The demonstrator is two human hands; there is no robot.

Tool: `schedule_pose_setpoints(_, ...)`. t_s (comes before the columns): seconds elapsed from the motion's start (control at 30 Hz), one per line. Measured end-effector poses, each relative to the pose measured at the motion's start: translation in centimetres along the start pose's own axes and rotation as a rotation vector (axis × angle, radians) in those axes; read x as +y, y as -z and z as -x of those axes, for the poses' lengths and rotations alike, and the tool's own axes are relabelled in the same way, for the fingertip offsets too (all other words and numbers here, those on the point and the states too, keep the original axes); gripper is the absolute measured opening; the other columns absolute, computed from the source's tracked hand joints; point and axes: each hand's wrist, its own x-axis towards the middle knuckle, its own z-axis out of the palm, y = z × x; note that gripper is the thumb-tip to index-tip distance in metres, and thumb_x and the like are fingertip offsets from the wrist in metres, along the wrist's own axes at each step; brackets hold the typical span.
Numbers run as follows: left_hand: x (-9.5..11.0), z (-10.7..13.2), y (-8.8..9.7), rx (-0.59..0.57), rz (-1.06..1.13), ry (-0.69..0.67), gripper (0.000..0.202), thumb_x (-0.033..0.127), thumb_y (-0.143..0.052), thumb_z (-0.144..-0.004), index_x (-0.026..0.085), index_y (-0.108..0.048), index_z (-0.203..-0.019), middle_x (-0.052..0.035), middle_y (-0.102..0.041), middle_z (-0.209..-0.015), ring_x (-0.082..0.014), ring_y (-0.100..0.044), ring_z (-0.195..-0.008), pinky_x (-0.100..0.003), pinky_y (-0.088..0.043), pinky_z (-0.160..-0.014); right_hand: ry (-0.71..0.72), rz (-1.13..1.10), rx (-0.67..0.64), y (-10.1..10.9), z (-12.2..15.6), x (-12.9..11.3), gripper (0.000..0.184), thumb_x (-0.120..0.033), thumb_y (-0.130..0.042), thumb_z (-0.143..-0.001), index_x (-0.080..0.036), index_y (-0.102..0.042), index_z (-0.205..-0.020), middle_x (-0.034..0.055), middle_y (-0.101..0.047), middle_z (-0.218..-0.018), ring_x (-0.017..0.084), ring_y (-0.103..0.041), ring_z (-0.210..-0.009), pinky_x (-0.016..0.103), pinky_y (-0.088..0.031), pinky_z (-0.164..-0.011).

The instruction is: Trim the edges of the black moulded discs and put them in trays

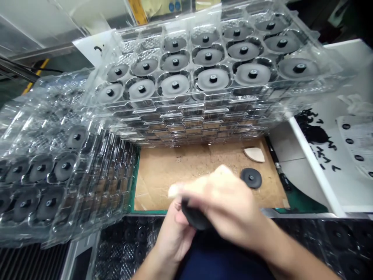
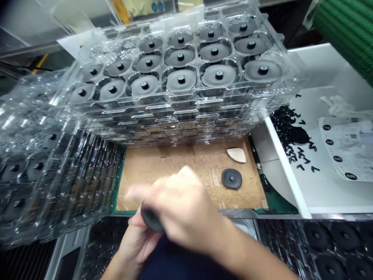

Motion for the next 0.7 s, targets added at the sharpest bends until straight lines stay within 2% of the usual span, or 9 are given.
schedule_pose_setpoints(0.1,0.6,-0.3,0.5,-0.025,0.015,-0.033,0.065,0.05,-0.08,-0.051,0.021,-0.067,-0.108,-0.0074,-0.071,-0.105,-0.024,-0.067,-0.09,-0.035,-0.052,-0.088,-0.32,0.12,0.095,-1.2,1.6,3.2,0.025,-0.022,-0.048,-0.093,-0.023,-0.064,-0.112,0.0028,-0.072,-0.103,0.016,-0.066,-0.088,0.032,-0.042,-0.077)
schedule_pose_setpoints(0.17,1.0,-0.4,0.9,0.0,0.034,-0.063,0.066,0.049,-0.079,-0.054,0.023,-0.064,-0.112,-0.0079,-0.069,-0.111,-0.0243,-0.066,-0.096,-0.034,-0.051,-0.089,-0.455,0.079,0.019,-2.7,3.7,4.7,0.026,-0.026,-0.051,-0.092,-0.024,-0.064,-0.114,0.0038,-0.072,-0.104,0.017,-0.065,-0.09,0.033,-0.044,-0.08)
schedule_pose_setpoints(0.23,1.4,-0.5,1.1,0.017,0.04,-0.077,0.067,0.048,-0.079,-0.054,0.023,-0.063,-0.114,-0.0081,-0.068,-0.114,-0.0254,-0.064,-0.102,-0.033,-0.051,-0.088,-0.493,0.008,-0.08,-4.4,6.1,5.5,0.024,-0.025,-0.051,-0.091,-0.025,-0.067,-0.109,0.0031,-0.074,-0.095,0.017,-0.067,-0.083,0.032,-0.047,-0.075)
schedule_pose_setpoints(0.33,1.4,-0.6,1.1,0.011,0.027,-0.079,0.067,0.048,-0.078,-0.056,0.022,-0.062,-0.116,-0.0093,-0.067,-0.116,-0.0267,-0.062,-0.106,-0.033,-0.051,-0.088,-0.515,-0.024,-0.115,-5.8,8.4,5.7,0.019,-0.025,-0.055,-0.088,-0.024,-0.073,-0.095,0.0009,-0.074,-0.074,0.017,-0.067,-0.065,0.03,-0.049,-0.062)
schedule_pose_setpoints(0.47,0.9,-0.8,0.7,-0.016,-0.003,-0.089,0.065,0.047,-0.079,-0.057,0.021,-0.064,-0.114,-0.0097,-0.067,-0.117,-0.026,-0.06,-0.108,-0.03,-0.051,-0.085,-0.597,-0.017,0.058,-3.5,6.3,3.7,0.024,-0.029,-0.051,-0.091,-0.021,-0.068,-0.105,0.0051,-0.073,-0.097,0.018,-0.068,-0.082,0.028,-0.053,-0.066)
schedule_pose_setpoints(0.53,0.6,-0.7,0.5,-0.053,-0.007,-0.1,0.061,0.046,-0.078,-0.058,0.022,-0.065,-0.113,-0.0081,-0.068,-0.113,-0.0245,-0.062,-0.105,-0.028,-0.051,-0.084,-0.56,-0.009,0.24,-1.7,4.0,1.6,0.025,-0.027,-0.052,-0.091,-0.023,-0.064,-0.112,0.0043,-0.07,-0.106,0.018,-0.066,-0.087,0.029,-0.052,-0.07)
schedule_pose_setpoints(0.57,0.6,-0.6,0.4,-0.066,-0.007,-0.093,0.058,0.044,-0.078,-0.06,0.023,-0.065,-0.113,-0.0072,-0.069,-0.11,-0.0234,-0.062,-0.104,-0.028,-0.051,-0.084,-0.442,-0.015,0.292,-1.0,3.0,0.5,0.024,-0.023,-0.051,-0.091,-0.023,-0.064,-0.111,0.0035,-0.07,-0.105,0.018,-0.065,-0.087,0.029,-0.052,-0.072)
schedule_pose_setpoints(0.63,0.7,-0.4,0.4,-0.083,-0.015,-0.056,0.054,0.043,-0.076,-0.064,0.024,-0.065,-0.113,-0.0063,-0.07,-0.106,-0.0222,-0.064,-0.1,-0.027,-0.052,-0.083,-0.248,-0.043,0.176,-0.2,1.5,-1.4,0.024,-0.017,-0.049,-0.091,-0.02,-0.064,-0.109,0.0043,-0.072,-0.101,0.018,-0.065,-0.085,0.031,-0.05,-0.076)
schedule_pose_setpoints(0.7,0.8,-0.2,0.6,-0.077,-0.037,-0.04,0.052,0.039,-0.077,-0.065,0.025,-0.065,-0.113,-0.0056,-0.07,-0.106,-0.0219,-0.065,-0.097,-0.027,-0.053,-0.08,-0.18,-0.1,-0.038,0.0,0.9,-2.5,0.023,-0.013,-0.049,-0.09,-0.018,-0.065,-0.107,0.0034,-0.072,-0.096,0.016,-0.064,-0.081,0.029,-0.049,-0.074)
